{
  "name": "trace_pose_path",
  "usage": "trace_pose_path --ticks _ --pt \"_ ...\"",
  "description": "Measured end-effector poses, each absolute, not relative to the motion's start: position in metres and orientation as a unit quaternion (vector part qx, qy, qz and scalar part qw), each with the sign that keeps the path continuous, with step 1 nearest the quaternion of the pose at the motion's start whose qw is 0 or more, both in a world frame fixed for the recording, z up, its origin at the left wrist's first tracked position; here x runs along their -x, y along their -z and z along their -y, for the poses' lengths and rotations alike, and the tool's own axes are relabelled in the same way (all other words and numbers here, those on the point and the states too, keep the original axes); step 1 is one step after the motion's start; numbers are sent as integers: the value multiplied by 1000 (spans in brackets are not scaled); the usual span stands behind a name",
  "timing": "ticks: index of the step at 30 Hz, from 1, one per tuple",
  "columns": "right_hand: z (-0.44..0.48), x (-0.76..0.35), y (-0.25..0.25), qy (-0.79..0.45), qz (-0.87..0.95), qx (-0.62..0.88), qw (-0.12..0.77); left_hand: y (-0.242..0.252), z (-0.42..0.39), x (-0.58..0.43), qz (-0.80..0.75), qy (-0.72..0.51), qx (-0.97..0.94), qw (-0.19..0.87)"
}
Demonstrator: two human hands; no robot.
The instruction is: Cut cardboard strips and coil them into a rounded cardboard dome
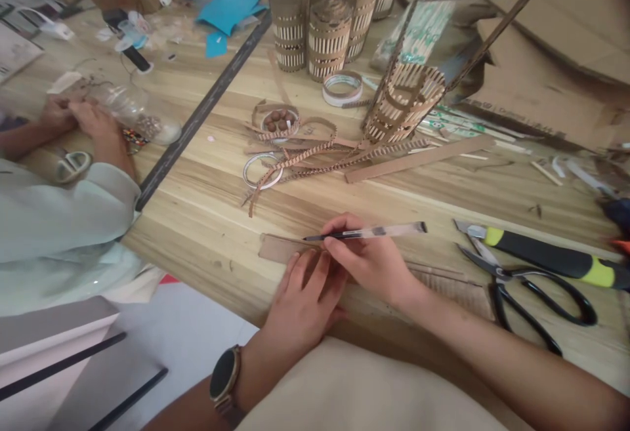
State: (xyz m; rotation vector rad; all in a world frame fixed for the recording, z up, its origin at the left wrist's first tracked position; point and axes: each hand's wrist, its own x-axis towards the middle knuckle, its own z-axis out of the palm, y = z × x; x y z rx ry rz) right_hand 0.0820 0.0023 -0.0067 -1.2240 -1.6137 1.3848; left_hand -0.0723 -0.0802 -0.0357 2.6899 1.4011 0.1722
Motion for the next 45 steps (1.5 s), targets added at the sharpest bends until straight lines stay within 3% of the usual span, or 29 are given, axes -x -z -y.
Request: trace_pose_path --ticks 25,45 --pt "5 -76 15 -418 729 460 287 36 80 73 -450 -67 -889 59" --pt "31 -153 4 -398 692 548 251 21 74 68 -450 -28 -892 -1"
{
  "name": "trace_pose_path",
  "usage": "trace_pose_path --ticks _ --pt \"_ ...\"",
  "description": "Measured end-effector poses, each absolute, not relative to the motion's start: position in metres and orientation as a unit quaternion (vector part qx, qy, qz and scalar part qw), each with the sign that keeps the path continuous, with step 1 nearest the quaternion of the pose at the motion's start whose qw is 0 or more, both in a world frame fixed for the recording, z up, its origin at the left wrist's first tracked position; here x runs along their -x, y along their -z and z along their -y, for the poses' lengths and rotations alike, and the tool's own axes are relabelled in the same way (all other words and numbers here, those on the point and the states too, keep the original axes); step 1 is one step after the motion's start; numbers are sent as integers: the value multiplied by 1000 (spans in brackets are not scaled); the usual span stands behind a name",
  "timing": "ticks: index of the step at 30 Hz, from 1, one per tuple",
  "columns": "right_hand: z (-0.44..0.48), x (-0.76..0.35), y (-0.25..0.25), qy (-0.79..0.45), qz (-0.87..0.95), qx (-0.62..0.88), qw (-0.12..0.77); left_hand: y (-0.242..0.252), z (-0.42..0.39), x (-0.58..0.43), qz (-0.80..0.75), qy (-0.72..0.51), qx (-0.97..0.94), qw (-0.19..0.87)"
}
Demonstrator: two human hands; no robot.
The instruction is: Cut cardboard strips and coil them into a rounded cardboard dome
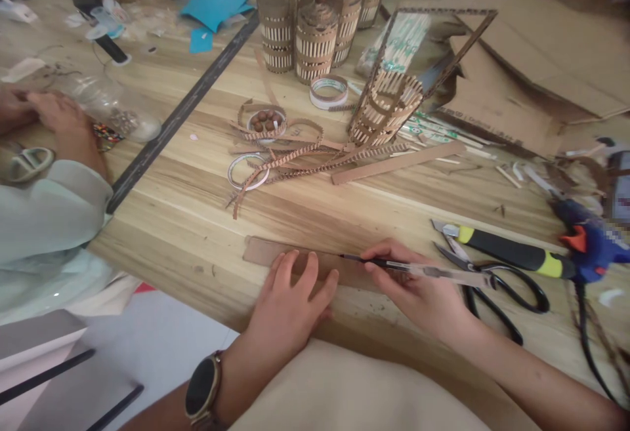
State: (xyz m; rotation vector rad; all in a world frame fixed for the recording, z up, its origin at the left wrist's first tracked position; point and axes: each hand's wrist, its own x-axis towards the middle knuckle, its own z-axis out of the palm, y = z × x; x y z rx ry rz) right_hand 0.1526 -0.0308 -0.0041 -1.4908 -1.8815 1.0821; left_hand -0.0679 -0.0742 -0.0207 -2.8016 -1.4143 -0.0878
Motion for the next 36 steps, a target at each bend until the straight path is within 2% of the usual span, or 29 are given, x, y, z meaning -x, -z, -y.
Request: trace_pose_path --ticks 12,25,32,36 --pt "31 -146 -2 -402 690 541 264 7 63 52 446 -33 894 -1" --pt "34 -155 -4 -396 690 559 234 11 58 50 414 2 909 -46" --pt "44 -188 -6 -341 688 592 243 12 59 48 422 -9 906 -41" --pt "49 -190 -3 -327 693 594 245 11 54 42 362 -24 931 -34"
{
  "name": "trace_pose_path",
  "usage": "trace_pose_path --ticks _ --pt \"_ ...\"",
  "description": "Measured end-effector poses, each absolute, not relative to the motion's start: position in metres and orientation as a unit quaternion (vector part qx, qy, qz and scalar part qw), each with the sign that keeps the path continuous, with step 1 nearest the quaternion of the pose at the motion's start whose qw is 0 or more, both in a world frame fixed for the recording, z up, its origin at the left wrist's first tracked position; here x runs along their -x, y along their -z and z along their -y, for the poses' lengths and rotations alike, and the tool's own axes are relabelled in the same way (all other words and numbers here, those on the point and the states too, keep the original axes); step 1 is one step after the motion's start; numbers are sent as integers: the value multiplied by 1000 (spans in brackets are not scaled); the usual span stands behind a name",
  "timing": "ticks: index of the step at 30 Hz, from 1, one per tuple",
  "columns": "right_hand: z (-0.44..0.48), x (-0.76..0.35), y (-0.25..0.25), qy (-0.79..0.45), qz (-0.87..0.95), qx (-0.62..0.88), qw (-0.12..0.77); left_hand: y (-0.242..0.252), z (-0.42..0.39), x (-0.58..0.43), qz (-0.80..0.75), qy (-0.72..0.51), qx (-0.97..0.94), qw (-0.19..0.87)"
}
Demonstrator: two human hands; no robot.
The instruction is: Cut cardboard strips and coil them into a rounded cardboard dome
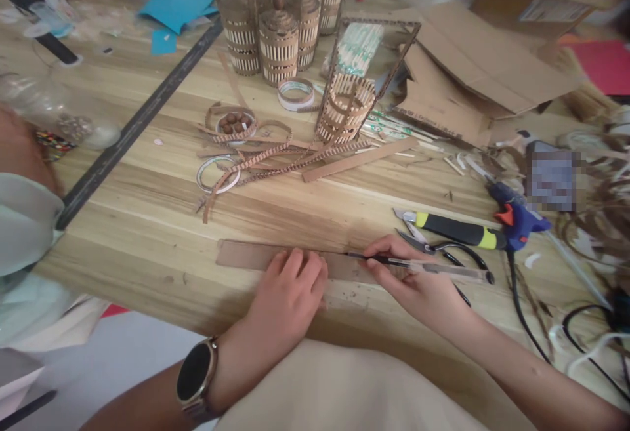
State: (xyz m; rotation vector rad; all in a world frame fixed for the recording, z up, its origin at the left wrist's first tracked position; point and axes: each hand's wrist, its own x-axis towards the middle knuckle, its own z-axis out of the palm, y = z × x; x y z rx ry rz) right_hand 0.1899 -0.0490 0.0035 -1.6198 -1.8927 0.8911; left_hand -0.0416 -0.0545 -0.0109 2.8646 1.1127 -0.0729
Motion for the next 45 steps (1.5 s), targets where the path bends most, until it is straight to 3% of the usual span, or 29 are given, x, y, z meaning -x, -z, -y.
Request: trace_pose_path --ticks 8,20,45 --pt "44 -184 -5 -326 695 586 260 8 48 26 -312 47 -949 -17" --pt "46 -180 -7 -350 687 583 257 6 46 17 -344 8 -939 1" --pt "76 -263 -7 -249 647 688 217 11 46 18 -349 -4 -937 -12"
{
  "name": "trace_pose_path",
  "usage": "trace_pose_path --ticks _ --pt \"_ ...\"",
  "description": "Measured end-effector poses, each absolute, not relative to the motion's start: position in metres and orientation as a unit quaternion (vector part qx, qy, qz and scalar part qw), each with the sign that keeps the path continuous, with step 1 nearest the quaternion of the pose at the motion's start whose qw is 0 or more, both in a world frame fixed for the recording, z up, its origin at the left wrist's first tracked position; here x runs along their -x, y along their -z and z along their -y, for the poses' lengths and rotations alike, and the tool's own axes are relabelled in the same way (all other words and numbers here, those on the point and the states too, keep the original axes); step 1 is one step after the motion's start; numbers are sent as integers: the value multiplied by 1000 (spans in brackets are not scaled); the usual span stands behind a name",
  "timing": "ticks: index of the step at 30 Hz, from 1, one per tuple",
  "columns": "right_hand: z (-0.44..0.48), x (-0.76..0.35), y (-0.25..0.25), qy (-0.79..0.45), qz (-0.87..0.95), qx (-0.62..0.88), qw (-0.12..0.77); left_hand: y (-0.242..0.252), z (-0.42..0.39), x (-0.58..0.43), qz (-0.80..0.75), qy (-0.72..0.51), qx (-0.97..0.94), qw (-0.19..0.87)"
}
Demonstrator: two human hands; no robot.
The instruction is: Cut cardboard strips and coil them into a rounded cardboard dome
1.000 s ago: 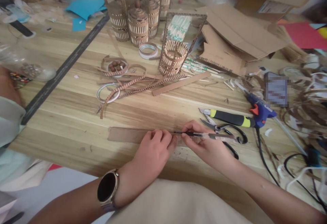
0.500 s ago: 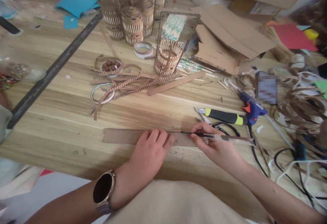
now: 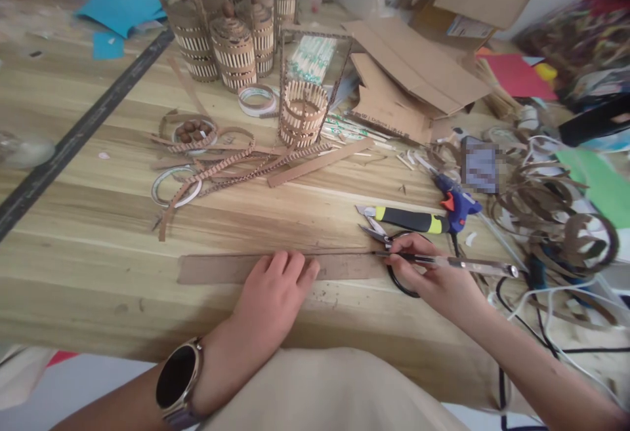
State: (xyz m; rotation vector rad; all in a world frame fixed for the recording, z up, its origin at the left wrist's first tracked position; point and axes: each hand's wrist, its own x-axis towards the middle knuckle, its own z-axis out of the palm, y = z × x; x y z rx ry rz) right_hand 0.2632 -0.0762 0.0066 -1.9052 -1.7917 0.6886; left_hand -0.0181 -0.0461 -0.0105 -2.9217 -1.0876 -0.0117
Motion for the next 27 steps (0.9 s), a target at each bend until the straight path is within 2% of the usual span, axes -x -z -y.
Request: trace_pose_path --ticks 6,11,14,24,27 --pt "82 -265 -16 -156 667 691 228 9 46 20 346 -1 938 13" --pt "78 -252 -1 -145 816 520 208 10 48 21 344 8 939 21" --pt "75 -247 11 -89 869 453 176 10 48 24 345 16 938 22" --pt "79 -251 16 -28 891 408 199 6 46 62 363 81 927 47" --pt "87 -253 16 -53 886 405 219 4 54 74 356 81 930 32"
